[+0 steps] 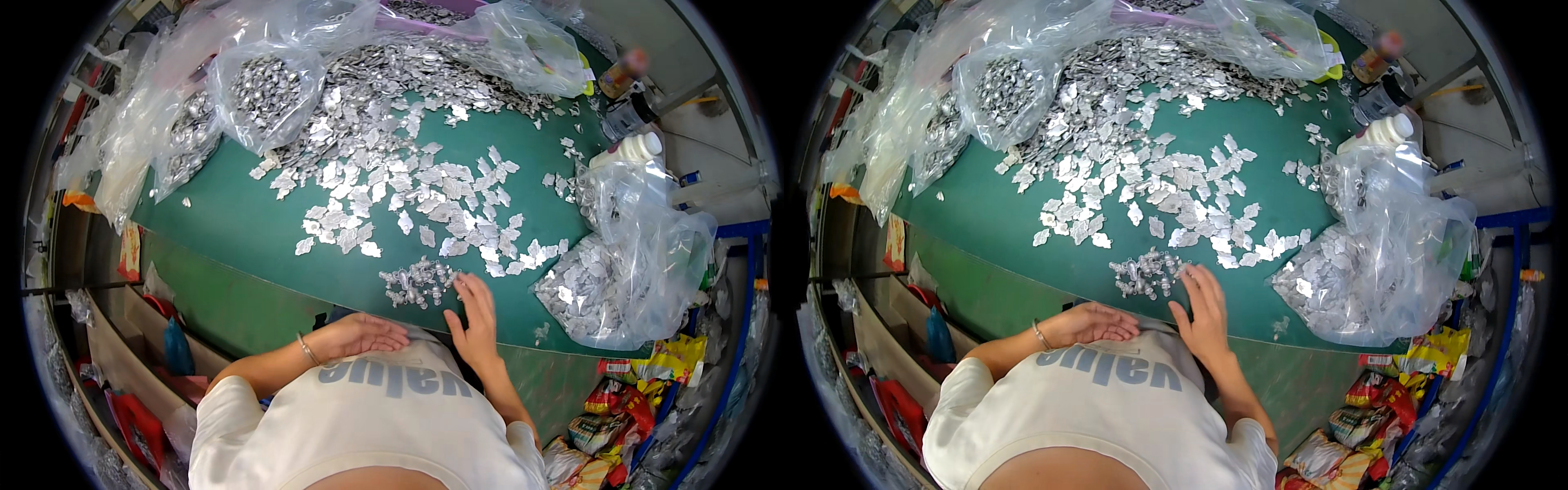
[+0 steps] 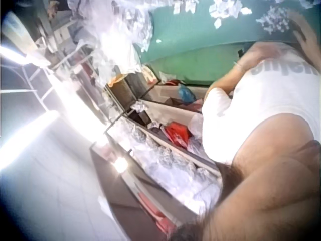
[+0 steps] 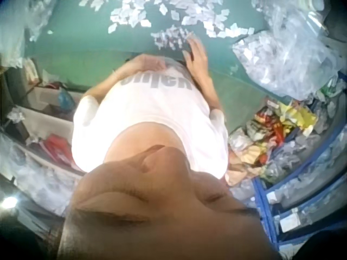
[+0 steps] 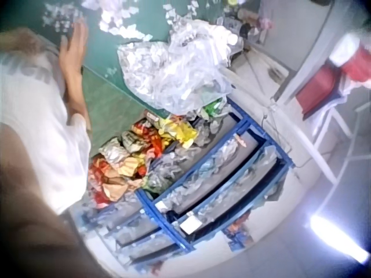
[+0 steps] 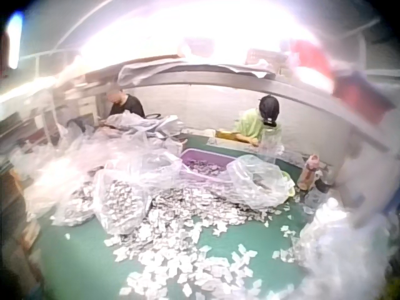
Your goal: The person sorts small silver metal parts on a green table by hand, gathering them into small piles or picking up handfuls to move them.
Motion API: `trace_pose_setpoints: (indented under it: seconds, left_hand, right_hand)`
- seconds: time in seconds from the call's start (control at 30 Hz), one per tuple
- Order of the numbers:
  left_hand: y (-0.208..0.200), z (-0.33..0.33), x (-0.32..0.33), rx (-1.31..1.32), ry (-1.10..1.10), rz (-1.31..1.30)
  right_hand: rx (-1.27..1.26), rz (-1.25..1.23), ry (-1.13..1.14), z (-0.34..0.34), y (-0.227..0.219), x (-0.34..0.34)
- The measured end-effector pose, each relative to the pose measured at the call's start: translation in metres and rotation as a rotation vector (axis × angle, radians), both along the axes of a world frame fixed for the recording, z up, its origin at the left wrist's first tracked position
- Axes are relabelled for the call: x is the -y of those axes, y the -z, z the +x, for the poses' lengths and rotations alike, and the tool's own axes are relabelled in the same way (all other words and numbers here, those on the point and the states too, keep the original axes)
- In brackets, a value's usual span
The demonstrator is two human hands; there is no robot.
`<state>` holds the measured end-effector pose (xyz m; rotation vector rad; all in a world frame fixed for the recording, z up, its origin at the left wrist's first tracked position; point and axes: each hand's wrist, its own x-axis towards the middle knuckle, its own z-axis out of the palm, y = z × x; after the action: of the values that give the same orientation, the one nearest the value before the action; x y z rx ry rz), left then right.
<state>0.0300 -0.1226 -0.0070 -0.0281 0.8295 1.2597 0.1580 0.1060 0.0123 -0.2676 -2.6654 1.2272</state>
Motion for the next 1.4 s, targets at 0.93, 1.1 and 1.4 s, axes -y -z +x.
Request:
trace_pose_setpoints:
  seconds: [0.93,1.1,1.4]
  left_hand:
    - [0.081,0.034,-0.039,0.945,-0.285,0.328]
    - [0.096,0.032,-0.032,1.033,-0.21,0.402]
    - [0.056,0.02,-0.016,0.486,-0.223,0.17]
  right_hand:
    - [-0.05,0.011,-0.276,0.027,0.018,0.051]
    - [-0.166,-0.227,-0.352,0.019,0.02,0.051]
    - [-0.116,0.295,-0.259,-0.08,0.006,0.048]
